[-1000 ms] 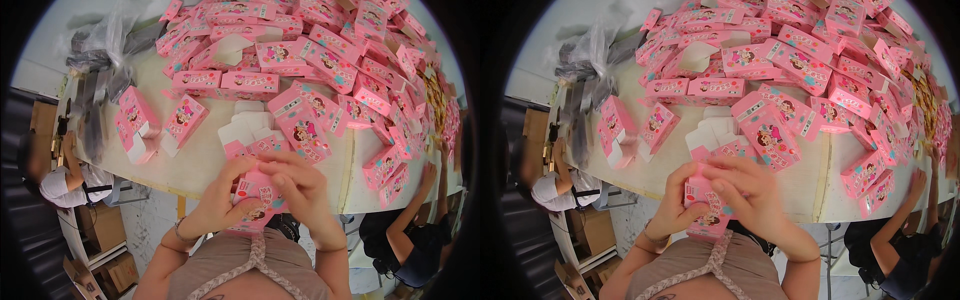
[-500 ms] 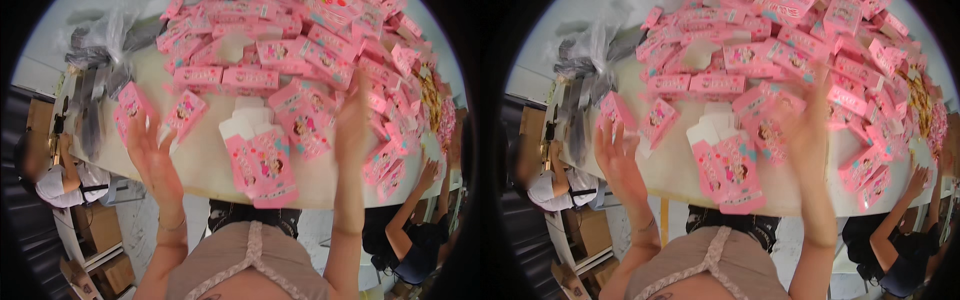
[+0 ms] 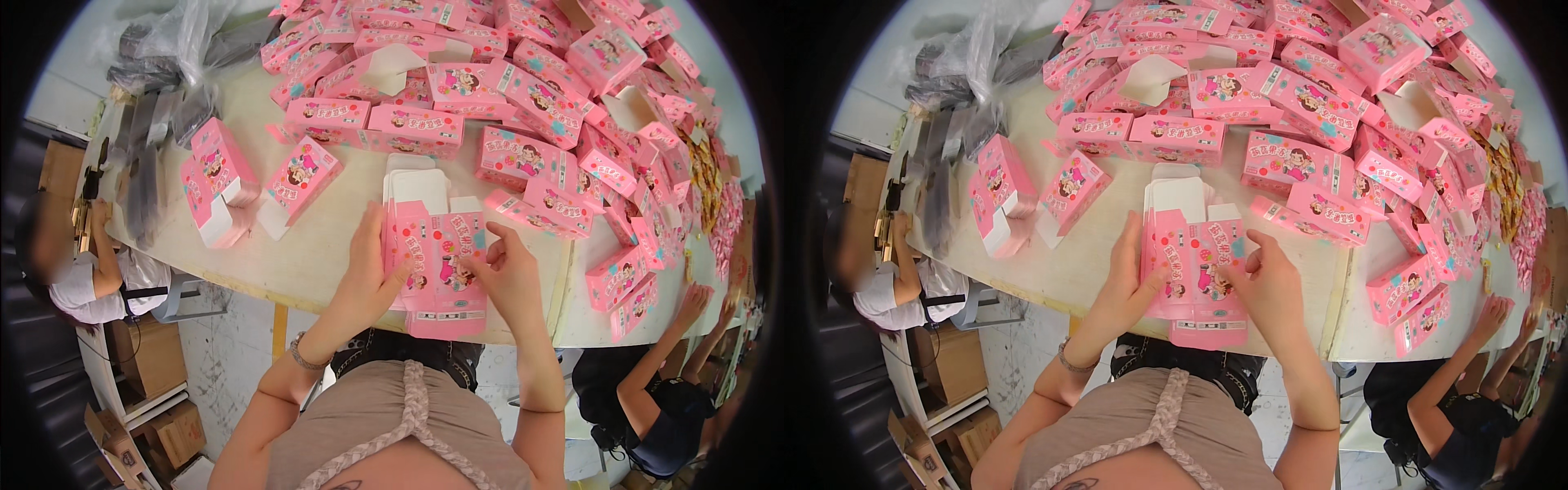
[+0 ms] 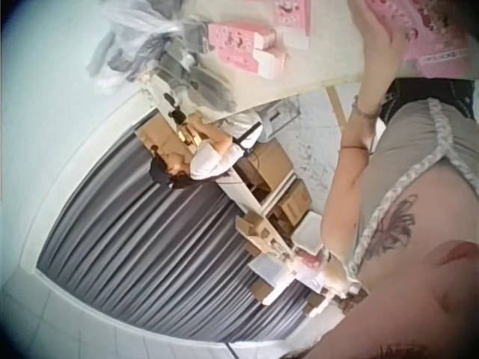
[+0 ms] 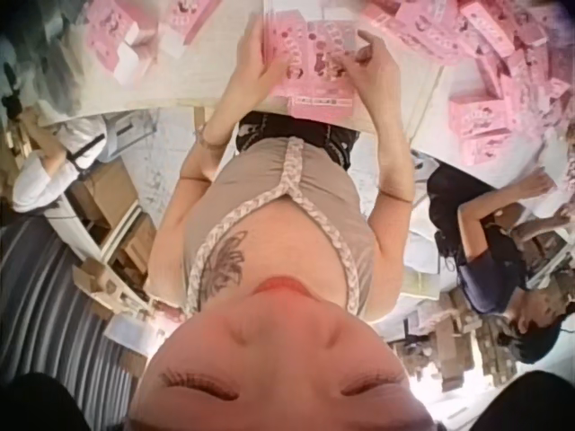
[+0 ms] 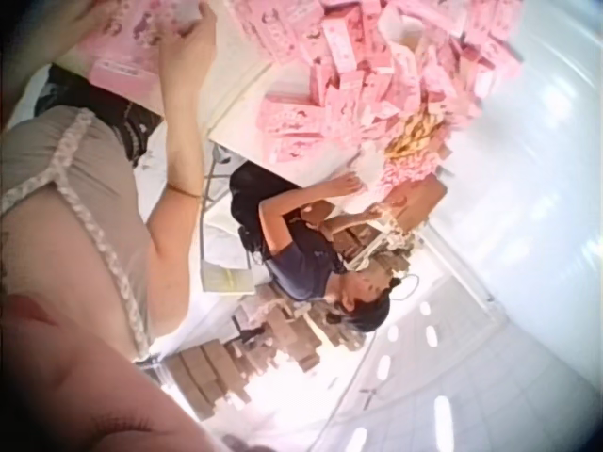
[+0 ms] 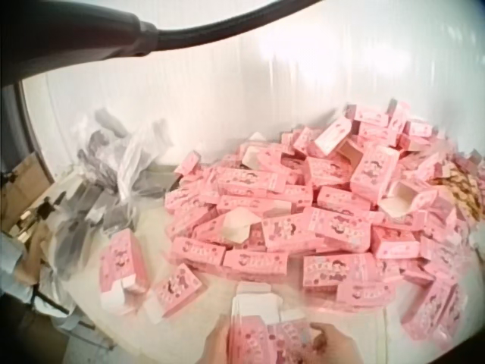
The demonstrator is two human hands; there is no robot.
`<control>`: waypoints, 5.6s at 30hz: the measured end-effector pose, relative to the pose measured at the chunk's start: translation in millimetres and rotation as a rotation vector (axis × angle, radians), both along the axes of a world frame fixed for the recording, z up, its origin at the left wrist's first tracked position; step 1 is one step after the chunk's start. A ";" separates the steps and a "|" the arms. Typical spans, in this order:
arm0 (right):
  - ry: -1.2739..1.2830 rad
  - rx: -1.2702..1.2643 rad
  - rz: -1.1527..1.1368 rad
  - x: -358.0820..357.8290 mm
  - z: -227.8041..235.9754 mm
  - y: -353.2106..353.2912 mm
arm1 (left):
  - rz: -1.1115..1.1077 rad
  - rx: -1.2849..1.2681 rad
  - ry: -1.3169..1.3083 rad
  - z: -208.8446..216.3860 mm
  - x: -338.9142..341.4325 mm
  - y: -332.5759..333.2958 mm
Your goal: The person folds and assembles pink cardboard boxes with cartoon graphics at a work table. They repeatedly pick up flat pieces, fold along creases, and tuck flaps to form small rectangular boxes, placing finished units on the table.
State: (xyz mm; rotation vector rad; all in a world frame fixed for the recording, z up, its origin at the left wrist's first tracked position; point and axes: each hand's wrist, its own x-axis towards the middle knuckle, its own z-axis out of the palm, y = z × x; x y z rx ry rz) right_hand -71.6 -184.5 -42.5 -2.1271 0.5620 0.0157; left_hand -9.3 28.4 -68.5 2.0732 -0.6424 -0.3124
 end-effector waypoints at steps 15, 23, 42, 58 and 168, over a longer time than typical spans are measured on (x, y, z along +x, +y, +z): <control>-0.402 0.054 0.343 -0.4 75.3 26.1 | -0.042 -0.648 0.532 74.2 31.9 -40.0; -0.746 0.154 0.078 15.9 46.4 27.0 | -0.137 -0.699 0.052 83.2 5.1 -55.6; -0.758 1.073 0.107 17.6 32.6 28.4 | -0.251 -0.212 0.135 71.3 6.0 -12.7; -0.473 0.494 0.313 -4.8 56.0 18.4 | -0.158 -0.444 0.008 60.3 -4.5 1.0; -0.725 0.139 0.230 -8.2 55.2 27.6 | -0.301 -1.100 0.815 84.0 29.2 -39.1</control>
